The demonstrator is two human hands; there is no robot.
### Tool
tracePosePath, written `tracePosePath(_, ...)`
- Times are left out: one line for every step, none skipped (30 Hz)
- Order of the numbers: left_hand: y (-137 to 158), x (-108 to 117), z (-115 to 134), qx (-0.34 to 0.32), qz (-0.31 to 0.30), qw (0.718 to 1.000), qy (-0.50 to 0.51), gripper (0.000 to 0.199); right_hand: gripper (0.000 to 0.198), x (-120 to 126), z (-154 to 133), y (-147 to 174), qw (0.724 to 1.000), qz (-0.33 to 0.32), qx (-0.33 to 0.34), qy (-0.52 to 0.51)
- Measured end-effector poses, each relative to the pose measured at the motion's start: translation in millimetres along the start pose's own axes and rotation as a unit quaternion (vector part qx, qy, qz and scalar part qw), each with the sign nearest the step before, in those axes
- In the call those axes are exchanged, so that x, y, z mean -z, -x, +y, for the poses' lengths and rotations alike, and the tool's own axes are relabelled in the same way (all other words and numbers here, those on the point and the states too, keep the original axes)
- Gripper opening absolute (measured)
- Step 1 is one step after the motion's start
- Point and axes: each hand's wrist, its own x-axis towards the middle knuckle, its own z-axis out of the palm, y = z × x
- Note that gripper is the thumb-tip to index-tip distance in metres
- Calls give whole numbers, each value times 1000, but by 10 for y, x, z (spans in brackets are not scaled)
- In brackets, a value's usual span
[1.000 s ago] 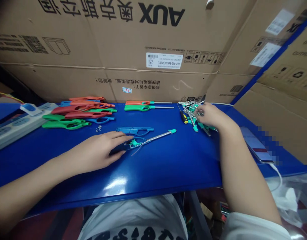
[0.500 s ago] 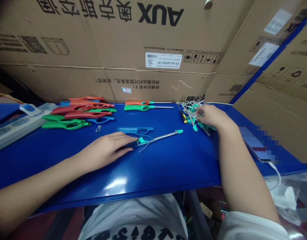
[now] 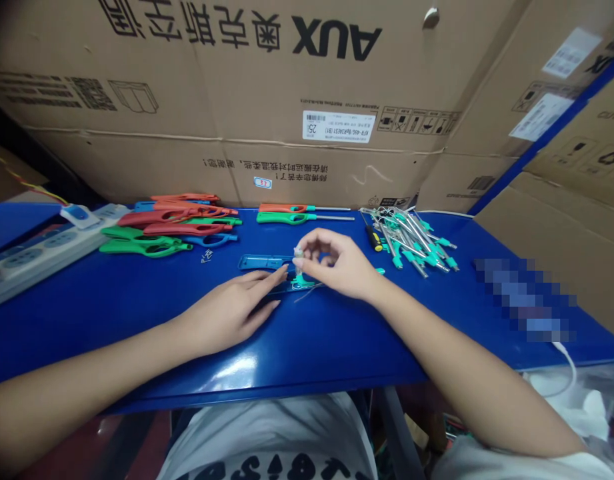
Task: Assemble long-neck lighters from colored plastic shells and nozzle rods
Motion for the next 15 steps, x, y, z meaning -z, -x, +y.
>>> tracePosePath(3,-14,7,16,13,999,31,58,28,-46,3,17,1000,-10,-5,-13)
tracePosePath(2,-26,10,29,33,997,67,59,28,-77,10,32,1000,-19,-10,-22)
tracePosePath(-1,-35,10,38,57,992,108,59,27,-98,22,45,999,-27,-14,-31)
tracePosePath(-7,-43,9,42,82,984,152,58,27,-114,35,56,998,-35,-18,-39)
tracePosePath(-16,-48,10,43,104,974,197,57,26,-128,50,65,998,-45,-22,-50)
tracePosePath(-27,-51,13,40,120,962,242,54,26,-142,63,72,996,-54,-25,-63)
tracePosePath(-38,-54,18,39,127,948,289,50,25,-159,74,79,995,-63,-28,-78)
tracePosePath(-50,-57,26,39,129,933,334,47,25,-176,81,85,993,-73,-32,-92)
tracePosePath(-61,-59,34,43,126,918,374,45,24,-192,85,91,991,-81,-34,-101)
tracePosePath(-71,-62,40,51,123,904,407,43,23,-206,84,95,990,-85,-33,-104)
tracePosePath(-79,-64,44,62,123,893,429,42,22,-216,81,99,991,-85,-29,-99)
tracePosePath(-86,-66,44,74,127,885,441,40,22,-221,75,101,992,-81,-24,-89)
tracePosePath(-91,-66,39,85,133,882,444,39,24,-221,68,101,994,-73,-17,-73)
tracePosePath(-95,-65,32,92,140,882,440,36,25,-218,61,100,996,-64,-11,-55)
tracePosePath(-97,-61,22,96,145,885,432,31,26,-212,55,98,998,-54,-5,-36)
